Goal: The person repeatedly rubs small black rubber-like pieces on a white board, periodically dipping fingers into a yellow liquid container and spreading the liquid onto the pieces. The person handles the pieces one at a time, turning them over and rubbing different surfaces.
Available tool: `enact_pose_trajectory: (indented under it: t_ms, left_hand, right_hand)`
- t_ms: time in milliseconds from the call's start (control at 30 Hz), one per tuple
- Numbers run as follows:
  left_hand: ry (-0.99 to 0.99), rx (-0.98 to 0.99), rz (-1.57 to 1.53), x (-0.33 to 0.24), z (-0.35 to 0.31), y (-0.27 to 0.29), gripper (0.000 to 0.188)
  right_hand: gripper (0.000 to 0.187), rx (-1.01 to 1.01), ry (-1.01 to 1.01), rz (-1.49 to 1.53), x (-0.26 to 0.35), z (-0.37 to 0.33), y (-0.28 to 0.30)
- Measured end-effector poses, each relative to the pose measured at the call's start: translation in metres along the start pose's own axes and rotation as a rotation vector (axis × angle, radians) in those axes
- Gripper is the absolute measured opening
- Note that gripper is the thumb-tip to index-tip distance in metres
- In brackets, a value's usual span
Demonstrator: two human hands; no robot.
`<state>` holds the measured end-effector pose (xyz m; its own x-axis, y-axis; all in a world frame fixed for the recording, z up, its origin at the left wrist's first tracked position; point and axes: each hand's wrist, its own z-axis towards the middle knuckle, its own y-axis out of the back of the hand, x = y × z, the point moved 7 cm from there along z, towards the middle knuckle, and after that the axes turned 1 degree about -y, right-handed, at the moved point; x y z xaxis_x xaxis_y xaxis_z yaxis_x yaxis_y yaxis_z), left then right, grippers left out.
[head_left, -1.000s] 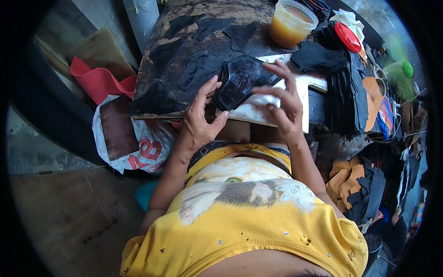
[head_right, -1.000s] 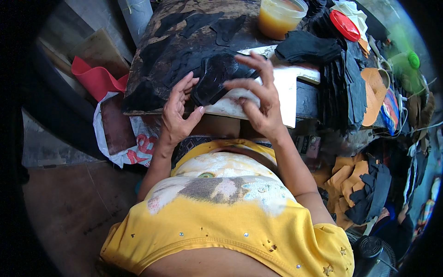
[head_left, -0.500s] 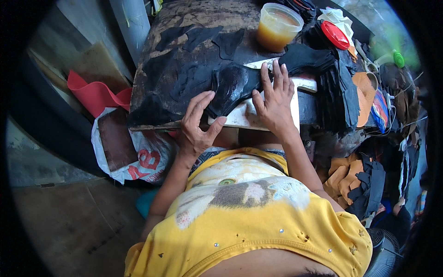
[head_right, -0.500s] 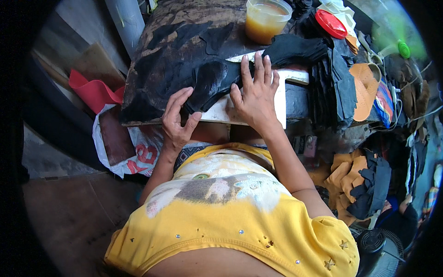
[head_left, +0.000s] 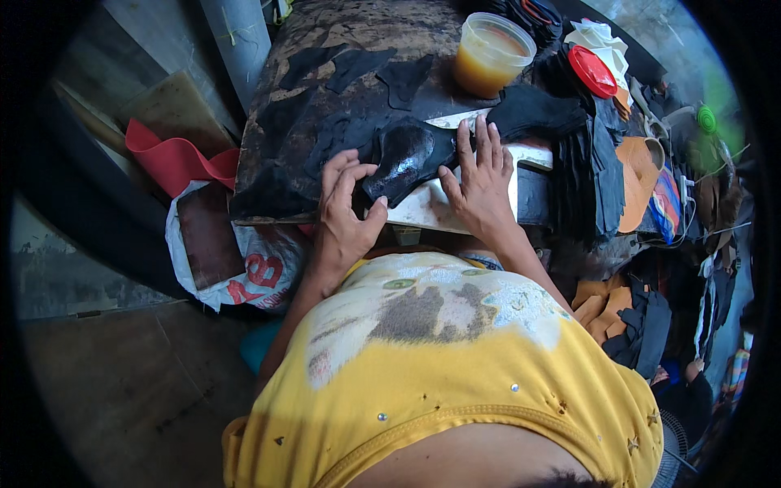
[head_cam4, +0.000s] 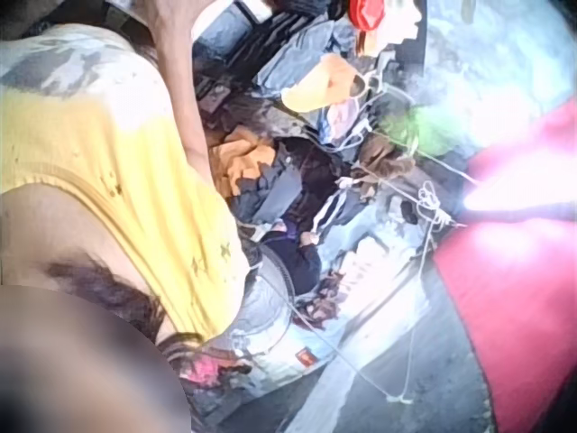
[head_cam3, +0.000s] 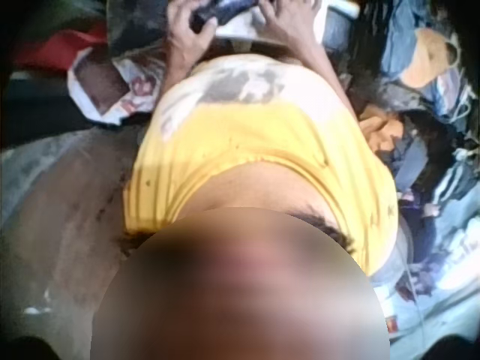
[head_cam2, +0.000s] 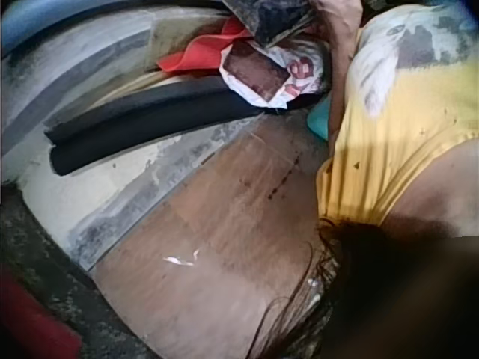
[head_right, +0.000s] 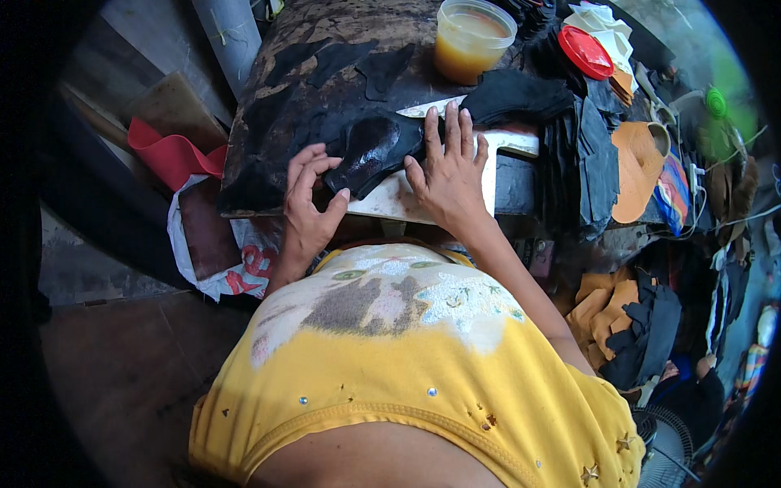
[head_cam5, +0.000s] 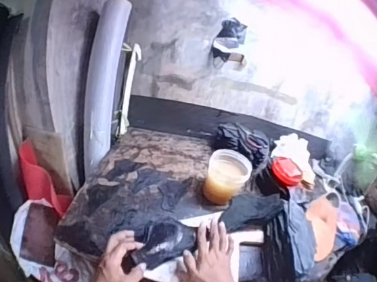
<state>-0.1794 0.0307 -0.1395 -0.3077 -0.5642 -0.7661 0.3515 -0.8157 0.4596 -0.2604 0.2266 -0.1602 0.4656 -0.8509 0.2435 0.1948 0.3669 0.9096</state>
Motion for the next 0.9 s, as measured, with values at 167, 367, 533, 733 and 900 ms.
enact_pose_trajectory:
  t_ms: [167, 367, 533, 733, 900]
  left_hand:
    - [-0.077, -0.022, 0.046, -0.008, 0.009, 0.001, 0.045]
    - [0.11, 0.054, -0.233, 0.003, 0.021, -0.015, 0.058]
    - [0.015, 0.238, -0.025, -0.008, 0.019, -0.013, 0.062]
    - [0.02, 0.258, -0.092, -0.006, 0.021, -0.01, 0.072]
    - [0.055, 0.316, -0.116, -0.005, 0.023, -0.014, 0.086]
  right_hand:
    - [0.075, -0.009, 0.009, 0.043, -0.001, 0.002, 0.004]
    - [0.068, -0.013, 0.086, -0.054, -0.009, 0.016, 0.004]
    - [0.063, -0.031, 0.121, -0.17, 0.004, 0.005, 0.004]
    - [0.052, 0.037, 0.302, 0.051, 0.022, -0.016, 0.016]
    - [0.051, 0.0, 0.098, -0.112, -0.002, 0.002, 0.019]
